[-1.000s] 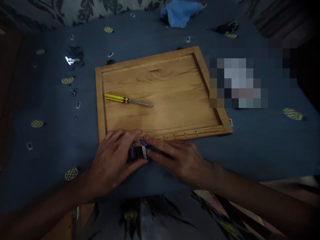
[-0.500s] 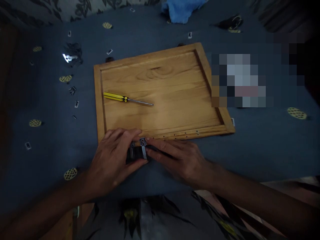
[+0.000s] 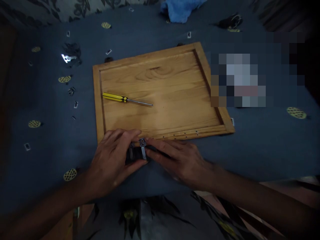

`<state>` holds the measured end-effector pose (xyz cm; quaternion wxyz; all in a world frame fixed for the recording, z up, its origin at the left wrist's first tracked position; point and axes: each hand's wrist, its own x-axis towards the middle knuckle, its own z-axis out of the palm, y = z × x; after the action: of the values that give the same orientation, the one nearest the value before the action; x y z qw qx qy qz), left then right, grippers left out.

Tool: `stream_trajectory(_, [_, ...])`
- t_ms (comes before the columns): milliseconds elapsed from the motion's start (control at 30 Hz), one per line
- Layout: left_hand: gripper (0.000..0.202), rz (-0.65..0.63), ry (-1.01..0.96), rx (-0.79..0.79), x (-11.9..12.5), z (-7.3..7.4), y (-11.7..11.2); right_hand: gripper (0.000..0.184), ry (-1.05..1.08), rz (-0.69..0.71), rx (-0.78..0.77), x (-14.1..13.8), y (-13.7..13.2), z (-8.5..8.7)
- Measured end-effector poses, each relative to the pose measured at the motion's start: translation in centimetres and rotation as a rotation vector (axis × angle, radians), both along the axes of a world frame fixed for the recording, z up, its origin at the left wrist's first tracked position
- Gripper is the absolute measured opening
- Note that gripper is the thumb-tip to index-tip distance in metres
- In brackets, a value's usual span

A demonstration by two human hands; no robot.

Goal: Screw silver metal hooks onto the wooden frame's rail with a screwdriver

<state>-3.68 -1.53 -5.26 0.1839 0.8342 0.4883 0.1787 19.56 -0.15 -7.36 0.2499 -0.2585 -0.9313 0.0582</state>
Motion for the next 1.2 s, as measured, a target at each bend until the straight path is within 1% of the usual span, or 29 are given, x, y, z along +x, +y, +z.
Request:
stream_trajectory(133, [0.058,-0.005,0.000,0.010,0.0,0.0,0.0,0.039,-0.013,-0.001,0.018,-0.2,0.0,0.1])
stream_trajectory(267, [0.062,-0.014,0.008,-0.003,-0.2,0.5,0.1,0.039,-0.028,-0.011,0.050,-0.2,-0.2,0.0])
stream_trajectory(400, [0.072,0.043,-0.003,0.009,-0.7,1.1,0.4,0.035,-0.030,-0.019,0.067,-0.1,-0.3,-0.3])
stream_trajectory(500, [0.077,0.064,-0.005,-0.010,-1.1,1.2,0.5,0.033,-0.024,-0.019,0.064,0.0,-0.4,-0.6])
stream_trajectory(633, [0.072,0.076,-0.053,-0.032,-1.8,1.5,0.6,0.029,-0.017,-0.019,0.054,0.0,-0.6,-1.0])
stream_trajectory(700, [0.064,0.121,-0.127,-0.054,-2.4,1.9,0.9,0.027,0.009,-0.014,0.060,0.0,-0.6,-1.2])
stream_trajectory(733, [0.060,0.159,-0.170,-0.062,-2.8,2.2,1.1,0.026,0.021,-0.016,0.061,-0.1,-0.6,-1.3])
stream_trajectory(833, [0.047,0.328,-0.277,-0.048,-4.5,2.6,2.1,0.027,0.026,-0.019,0.045,0.0,-0.6,-1.5])
stream_trajectory(900, [0.040,0.442,-0.287,-0.011,-5.9,2.7,2.9,0.028,0.002,-0.020,0.036,0.2,-0.7,-1.6])
stream_trajectory(967, [0.035,0.543,-0.254,0.043,-7.5,2.6,3.7,0.031,-0.034,-0.027,0.035,0.4,-0.9,-1.8])
stream_trajectory(1033, [0.029,0.608,-0.217,0.096,-9.4,2.3,4.5,0.035,-0.063,-0.027,0.034,0.6,-0.9,-2.2])
stream_trajectory(1100, [0.024,0.659,-0.176,0.141,-11.3,1.9,5.3,0.037,-0.006,-0.035,0.092,0.6,-0.8,-2.8])
stream_trajectory(1133, [0.023,0.679,-0.153,0.153,-12.3,1.7,5.7,0.037,0.045,-0.064,0.119,0.6,-0.6,-3.0])
stream_trajectory(1200, [0.027,0.698,-0.111,0.152,-13.8,1.2,6.3,0.039,0.065,-0.043,0.183,0.5,-0.2,-3.4])
